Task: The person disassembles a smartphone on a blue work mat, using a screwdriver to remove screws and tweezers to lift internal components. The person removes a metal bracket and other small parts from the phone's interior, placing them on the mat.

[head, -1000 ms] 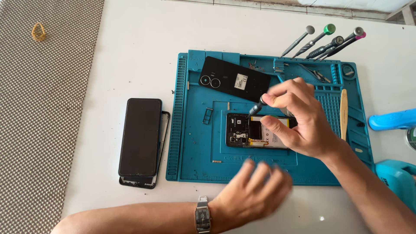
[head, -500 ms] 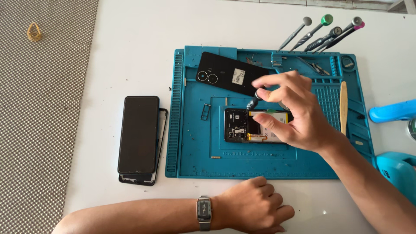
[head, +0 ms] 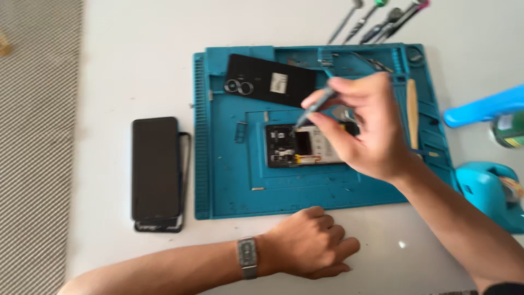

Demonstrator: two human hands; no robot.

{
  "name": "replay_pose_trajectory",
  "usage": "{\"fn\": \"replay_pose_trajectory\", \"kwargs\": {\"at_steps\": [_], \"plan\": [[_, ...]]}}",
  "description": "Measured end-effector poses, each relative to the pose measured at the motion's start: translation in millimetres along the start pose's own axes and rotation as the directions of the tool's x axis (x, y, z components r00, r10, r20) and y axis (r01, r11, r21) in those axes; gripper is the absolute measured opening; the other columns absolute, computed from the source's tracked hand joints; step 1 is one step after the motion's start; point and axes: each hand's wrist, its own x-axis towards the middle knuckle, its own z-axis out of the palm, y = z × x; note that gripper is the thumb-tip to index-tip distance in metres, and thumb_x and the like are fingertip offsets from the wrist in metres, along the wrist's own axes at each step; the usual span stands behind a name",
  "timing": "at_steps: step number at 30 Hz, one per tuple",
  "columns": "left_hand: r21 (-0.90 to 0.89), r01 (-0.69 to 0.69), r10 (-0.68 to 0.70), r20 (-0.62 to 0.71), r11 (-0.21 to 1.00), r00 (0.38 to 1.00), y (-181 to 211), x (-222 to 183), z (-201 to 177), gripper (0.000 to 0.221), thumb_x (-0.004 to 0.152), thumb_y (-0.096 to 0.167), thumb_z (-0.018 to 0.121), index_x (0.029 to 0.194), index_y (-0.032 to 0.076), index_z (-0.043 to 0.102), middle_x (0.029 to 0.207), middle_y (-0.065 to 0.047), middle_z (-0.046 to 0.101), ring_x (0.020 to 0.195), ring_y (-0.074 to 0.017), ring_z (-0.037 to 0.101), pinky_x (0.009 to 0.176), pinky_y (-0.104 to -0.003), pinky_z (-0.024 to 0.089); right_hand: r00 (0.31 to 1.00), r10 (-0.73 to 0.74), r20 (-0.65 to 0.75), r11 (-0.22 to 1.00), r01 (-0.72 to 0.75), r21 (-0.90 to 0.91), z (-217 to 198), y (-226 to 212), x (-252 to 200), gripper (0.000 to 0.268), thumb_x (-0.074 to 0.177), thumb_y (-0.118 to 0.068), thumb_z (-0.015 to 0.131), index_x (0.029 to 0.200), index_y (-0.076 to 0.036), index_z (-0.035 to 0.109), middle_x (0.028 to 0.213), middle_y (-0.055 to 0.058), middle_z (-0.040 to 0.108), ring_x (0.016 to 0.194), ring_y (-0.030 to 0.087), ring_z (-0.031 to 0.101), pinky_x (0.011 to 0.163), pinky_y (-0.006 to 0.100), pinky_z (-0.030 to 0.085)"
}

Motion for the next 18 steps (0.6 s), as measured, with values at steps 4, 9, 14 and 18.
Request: {"fn": "replay_pose_trajectory", "kwargs": {"at_steps": [4, 9, 14, 18], "plan": [[-0.009, -0.006, 0.005, -0.083, 1.000, 0.997, 0, -2, 3, 0.036, 0.092, 0.045, 0.065, 0.104, 0.011, 0.061, 0.071, -0.003, 0.061, 0.067, -0.0248, 0.063, 0.067, -0.039, 0.049, 0.999, -0.014, 0.030, 0.988, 0.009, 0.152, 17, -22, -1, 0.039, 0.094, 0.007, 0.065, 0.114, -0.003, 0.033, 0.108, 0.028, 0.069, 0.102, 0.026, 0.076, 0.076, 0.029, 0.063], [0.042, -0.007, 0.010, -0.074, 0.999, 0.997, -1, -7, 14, 0.037, 0.096, 0.049, 0.059, 0.107, 0.013, 0.061, 0.070, -0.002, 0.061, 0.060, -0.0234, 0.064, 0.063, -0.038, 0.050, 0.985, -0.116, 0.125, 0.985, 0.097, 0.144, 49, -40, 1, 0.040, 0.094, 0.004, 0.069, 0.111, -0.005, 0.033, 0.109, 0.028, 0.072, 0.100, 0.027, 0.079, 0.078, 0.030, 0.067], [0.040, -0.012, 0.017, -0.119, 0.999, 0.993, -4, -8, 29, 0.043, 0.095, 0.050, 0.057, 0.116, 0.013, 0.060, 0.070, -0.002, 0.065, 0.063, -0.0242, 0.066, 0.062, -0.041, 0.052, 0.962, -0.100, 0.253, 0.986, 0.062, 0.154, 86, -38, 16, 0.036, 0.093, 0.000, 0.073, 0.106, -0.006, 0.040, 0.108, 0.022, 0.075, 0.096, 0.024, 0.081, 0.074, 0.027, 0.068], [0.039, -0.024, 0.029, -0.138, 0.999, 0.990, -7, -7, 38, 0.043, 0.091, 0.050, 0.057, 0.116, 0.015, 0.060, 0.069, -0.001, 0.066, 0.064, -0.0241, 0.068, 0.064, -0.042, 0.053, 0.941, -0.117, 0.317, 0.991, 0.089, 0.102, 102, -34, 20, 0.036, 0.092, -0.001, 0.074, 0.105, -0.006, 0.042, 0.107, 0.019, 0.076, 0.097, 0.023, 0.080, 0.081, 0.030, 0.066]]}}
